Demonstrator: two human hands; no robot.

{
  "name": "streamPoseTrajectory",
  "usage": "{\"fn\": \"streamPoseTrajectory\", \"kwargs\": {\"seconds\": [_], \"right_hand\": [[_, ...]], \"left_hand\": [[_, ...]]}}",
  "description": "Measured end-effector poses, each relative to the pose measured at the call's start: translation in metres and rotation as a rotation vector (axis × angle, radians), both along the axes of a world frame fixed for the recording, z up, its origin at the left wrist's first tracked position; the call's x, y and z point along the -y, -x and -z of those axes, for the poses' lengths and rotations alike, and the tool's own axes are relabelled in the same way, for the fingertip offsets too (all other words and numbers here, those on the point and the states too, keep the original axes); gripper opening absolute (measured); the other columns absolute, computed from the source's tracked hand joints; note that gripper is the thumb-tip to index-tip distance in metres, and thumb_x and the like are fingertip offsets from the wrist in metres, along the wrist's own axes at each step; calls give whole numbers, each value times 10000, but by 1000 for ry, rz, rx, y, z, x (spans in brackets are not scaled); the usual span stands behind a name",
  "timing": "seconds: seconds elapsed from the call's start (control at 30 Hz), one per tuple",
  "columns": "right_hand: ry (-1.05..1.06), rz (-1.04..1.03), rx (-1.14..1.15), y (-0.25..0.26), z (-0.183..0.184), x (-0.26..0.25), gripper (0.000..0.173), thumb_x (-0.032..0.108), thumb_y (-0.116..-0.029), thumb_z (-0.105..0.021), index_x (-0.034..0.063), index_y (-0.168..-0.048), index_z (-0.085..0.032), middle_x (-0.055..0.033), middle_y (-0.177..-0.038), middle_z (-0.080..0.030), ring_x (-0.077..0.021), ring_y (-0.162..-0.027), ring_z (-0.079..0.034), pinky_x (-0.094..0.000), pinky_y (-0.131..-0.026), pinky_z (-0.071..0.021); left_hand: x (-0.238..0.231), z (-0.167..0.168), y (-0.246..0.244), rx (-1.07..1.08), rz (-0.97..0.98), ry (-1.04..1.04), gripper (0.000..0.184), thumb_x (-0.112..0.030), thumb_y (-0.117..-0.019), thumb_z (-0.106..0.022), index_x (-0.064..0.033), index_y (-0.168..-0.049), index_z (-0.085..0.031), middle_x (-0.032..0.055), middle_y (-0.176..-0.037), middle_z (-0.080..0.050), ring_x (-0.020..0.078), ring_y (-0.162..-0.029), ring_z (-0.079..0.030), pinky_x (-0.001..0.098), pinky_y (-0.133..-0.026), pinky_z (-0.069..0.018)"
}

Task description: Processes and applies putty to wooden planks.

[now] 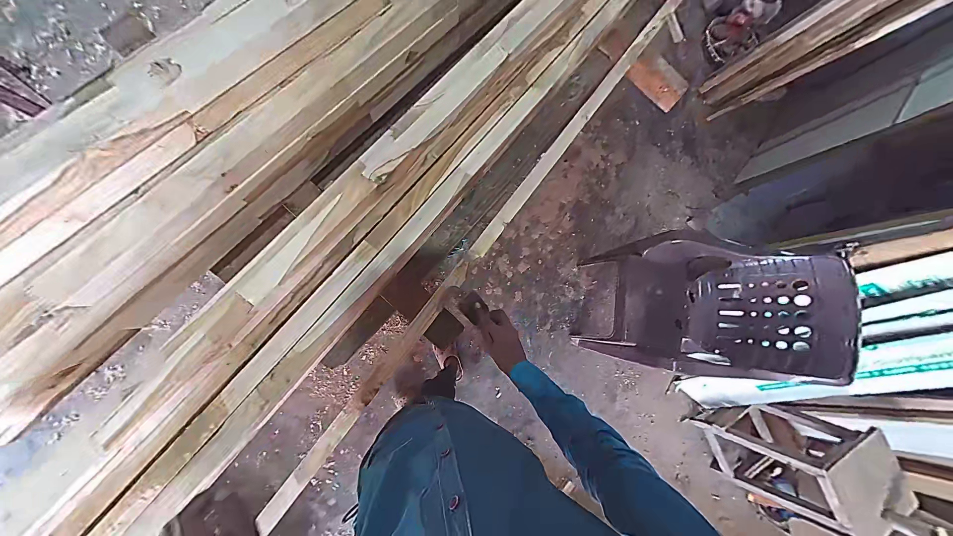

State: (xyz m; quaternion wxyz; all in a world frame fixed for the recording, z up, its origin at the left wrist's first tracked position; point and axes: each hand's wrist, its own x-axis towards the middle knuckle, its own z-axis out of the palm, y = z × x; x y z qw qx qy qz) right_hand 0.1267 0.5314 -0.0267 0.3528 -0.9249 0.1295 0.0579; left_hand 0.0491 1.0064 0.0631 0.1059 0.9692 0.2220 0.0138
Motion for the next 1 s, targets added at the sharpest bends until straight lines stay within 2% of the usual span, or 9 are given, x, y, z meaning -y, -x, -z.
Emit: {"fn": "streamPoseTrajectory", "kwargs": {"seconds": [0.13, 0.23, 0.3, 0.37, 0.47, 0.53, 0.67, 0.83, 1.0], "right_hand": [[-16, 179, 201, -7, -30, 16, 410, 91, -990, -567, -28, -1378, -626, -268, -1263, -660, -376, -1145, -668, -478, -997, -557], [-96, 269, 225, -36, -50, 21, 304, 132, -1020, -537, -71, -1204, -668, -233, -1048, -678, -328, -905, -680, -484, -827, -572], [-157, 268, 166, -52, -55, 25, 322, 178, -1072, -494, -54, -1242, -639, -227, -1059, -685, -333, -925, -686, -510, -864, -569], [-196, 238, 122, -57, -59, 27, 329, 203, -1088, -472, -26, -1274, -617, -197, -1024, -683, -311, -879, -686, -505, -821, -579], [-190, 177, 97, -58, -70, 28, 279, 206, -1071, -507, -7, -1187, -646, -154, -863, -661, -285, -731, -660, -493, -693, -572], [-226, 128, 91, -57, -82, 29, 227, 120, -1028, -563, -47, -1144, -663, -184, -893, -663, -297, -759, -670, -483, -724, -579], [-281, 57, -68, -56, -102, 39, 469, 119, -1024, -582, 79, -1490, -544, -196, -1067, -697, -250, -772, -714, -414, -742, -628], [5, -96, -130, -48, -129, 34, 370, 214, -1021, -582, 92, -1361, -661, -194, -1037, -704, -349, -964, -681, -502, -860, -560], [236, -141, -265, -55, -148, -7, 397, 213, -1041, -533, 57, -1399, -606, -253, -1107, -637, -378, -918, -688, -486, -754, -592]], "left_hand": [[115, -16, -70, -43, 344, 248, 591, -487, -986, -610, -8, -1332, -629, 245, -1298, -656, 452, -1263, -585, 655, -1102, -399], [181, -1, -110, -181, 501, 245, 890, -647, -837, -739, -44, -1460, -536, 245, -1406, -595, 454, -1330, -539, 678, -1125, -365], [213, 10, -131, -359, 601, 158, 905, -568, -822, -805, -14, -1474, -509, 265, -1393, -598, 454, -1325, -548, 641, -1156, -350], [235, 13, -146, -567, 640, 109, 623, -399, -915, -765, 9, -1353, -591, 246, -1307, -644, 426, -1262, -594, 590, -1134, -389], [231, 7, -173, -745, 603, 251, 583, -356, -920, -770, 18, -1335, -604, 274, -1296, -640, 452, -1264, -588, 630, -1090, -436], [219, 7, -185, -779, 576, 354, 628, -357, -913, -791, 37, -1357, -588, 303, -1278, -628, 467, -1248, -579, 638, -1086, -422], [221, 8, -186, -792, 555, 308, 599, -356, -910, -795, 15, -1340, -604, 272, -1201, -662, 446, -1179, -614, 630, -1058, -437], [254, 3, -150, -683, 465, 136, 486, -303, -952, -714, 0, -1320, -618, 255, -1289, -655, 451, -1237, -611, 647, -1063, -448], [262, 11, -132, -584, 425, 150, 417, -256, -978, -668, -37, -1332, -637, 195, -1327, -656, 380, -1277, -597, 563, -1141, -399]]}}
